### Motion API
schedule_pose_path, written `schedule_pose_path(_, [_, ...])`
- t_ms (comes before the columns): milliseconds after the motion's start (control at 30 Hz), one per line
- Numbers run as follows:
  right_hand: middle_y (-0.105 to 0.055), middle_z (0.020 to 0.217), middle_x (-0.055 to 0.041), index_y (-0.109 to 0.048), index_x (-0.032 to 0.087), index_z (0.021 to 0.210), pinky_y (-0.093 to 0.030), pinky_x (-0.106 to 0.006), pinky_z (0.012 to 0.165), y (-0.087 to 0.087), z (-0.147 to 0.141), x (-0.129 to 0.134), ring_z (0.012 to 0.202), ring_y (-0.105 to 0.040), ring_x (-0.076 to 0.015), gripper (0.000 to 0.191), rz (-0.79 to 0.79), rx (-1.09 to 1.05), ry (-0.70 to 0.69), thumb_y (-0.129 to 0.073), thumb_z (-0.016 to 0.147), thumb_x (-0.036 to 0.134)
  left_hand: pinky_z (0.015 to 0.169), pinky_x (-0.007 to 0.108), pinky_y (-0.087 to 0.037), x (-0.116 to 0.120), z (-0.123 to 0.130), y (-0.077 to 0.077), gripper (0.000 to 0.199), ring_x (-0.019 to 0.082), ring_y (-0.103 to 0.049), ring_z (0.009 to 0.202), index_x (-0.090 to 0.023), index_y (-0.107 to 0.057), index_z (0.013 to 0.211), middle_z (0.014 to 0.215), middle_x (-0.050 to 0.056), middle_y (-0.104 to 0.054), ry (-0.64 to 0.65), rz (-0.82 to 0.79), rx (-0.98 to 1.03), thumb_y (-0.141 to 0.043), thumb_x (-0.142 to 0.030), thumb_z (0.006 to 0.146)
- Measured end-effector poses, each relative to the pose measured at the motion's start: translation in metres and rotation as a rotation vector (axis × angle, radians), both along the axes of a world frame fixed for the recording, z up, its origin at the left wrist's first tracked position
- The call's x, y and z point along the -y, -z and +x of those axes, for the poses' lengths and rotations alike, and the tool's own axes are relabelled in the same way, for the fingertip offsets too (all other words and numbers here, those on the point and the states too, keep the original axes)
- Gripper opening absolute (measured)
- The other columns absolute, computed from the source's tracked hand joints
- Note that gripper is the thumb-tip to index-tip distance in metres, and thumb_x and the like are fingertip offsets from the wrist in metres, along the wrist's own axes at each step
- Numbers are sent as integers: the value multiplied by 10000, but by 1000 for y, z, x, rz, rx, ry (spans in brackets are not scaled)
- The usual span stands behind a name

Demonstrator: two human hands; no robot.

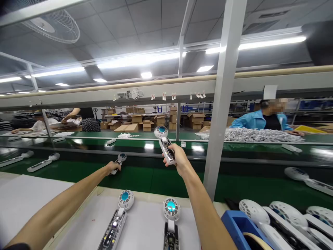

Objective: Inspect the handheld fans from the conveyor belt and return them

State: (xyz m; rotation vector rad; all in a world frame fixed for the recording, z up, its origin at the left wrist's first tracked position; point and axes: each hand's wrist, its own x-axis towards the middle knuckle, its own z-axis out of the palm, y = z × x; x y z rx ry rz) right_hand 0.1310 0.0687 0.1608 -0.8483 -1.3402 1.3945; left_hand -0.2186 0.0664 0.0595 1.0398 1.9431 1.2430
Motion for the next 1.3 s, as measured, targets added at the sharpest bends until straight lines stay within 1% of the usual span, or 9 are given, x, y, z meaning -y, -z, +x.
schedule_pose_path(100, [-690, 772, -63, -564, 160, 1073, -545, -259, 453, -7, 0, 12, 550, -639, -168, 261, 37, -81, -38, -494, 830, 225, 664, 286, -572, 4, 17, -19, 272, 132, -636, 776, -133, -614, 1139, 997, 49, -652, 85, 103, 190, -627, -330, 952])
schedule_pose_path(200, [-709, 832, -52, -519, 177, 1206, -585, -276, 534, -13, -2, 24, 612, -667, -170, 374, 66, -115, -55, -528, 833, 199, 584, 245, -536, 19, 41, -51, 245, 108, -605, 675, -148, -558, 1153, 919, 30, -641, 203, 322, 352, -581, -305, 967])
schedule_pose_path(333, [-714, 905, -44, -447, 198, 1301, -608, -292, 616, -20, -7, 40, 688, -698, -172, 461, 99, -121, -57, -537, 849, 179, 646, 278, -575, 63, 72, -96, 279, 128, -654, 710, -168, -514, 1213, 1032, 88, -687, 361, 511, 513, -501, -211, 938])
schedule_pose_path(467, [-699, 963, -18, -369, 226, 1306, -633, -374, 719, -24, -13, 54, 756, -736, -204, 552, 196, -129, -112, -613, 811, 213, 645, 312, -599, 107, 95, -122, 427, 166, -706, 716, -183, -486, 1248, 1167, 114, -684, 483, 633, 512, -600, -159, 837])
schedule_pose_path(567, [-701, 1021, -18, -306, 251, 1306, -631, -421, 769, -25, -17, 63, 823, -749, -230, 647, 253, -134, -174, -684, 781, 257, 611, 331, -599, 127, 104, -129, 538, 187, -722, 690, -237, -387, 1289, 1218, 116, -671, 583, 711, 446, -650, -172, 824])
schedule_pose_path(700, [-699, 1091, -37, -314, 262, 1312, -625, -387, 717, -26, -21, 74, 841, -736, -215, 659, 282, -122, -231, -707, 783, 251, 582, 329, -597, 139, 110, -130, 613, 198, -722, 680, -262, -322, 1322, 1175, 112, -677, 664, 733, 408, -675, -193, 825])
schedule_pose_path(867, [-686, 1072, -21, -378, 270, 1328, -625, -349, 691, -26, -27, 79, 842, -734, -203, 621, 272, -120, -308, -690, 795, 207, 585, 326, -606, 136, 111, -126, 733, 189, -723, 696, -309, -290, 1448, 1225, 102, -645, 719, 716, 416, -662, -175, 831])
schedule_pose_path(1033, [-703, 1082, -28, -378, 273, 1306, -622, -352, 673, -22, -30, 74, 805, -745, -216, 624, 221, -119, -299, -702, 776, 211, 582, 310, -602, 129, 108, -124, 772, 189, -723, 712, -281, -287, 1460, 1235, 115, -639, 712, 715, 435, -674, -155, 804])
schedule_pose_path(1300, [-723, 1021, -28, -426, 264, 1252, -602, -343, 648, -21, -36, 73, 721, -730, -199, 566, 217, -95, -260, -704, 761, 219, 615, 309, -600, 128, 108, -125, 712, 173, -712, 708, -236, -294, 1419, 1195, 113, -650, 739, 697, 435, -651, -141, 811])
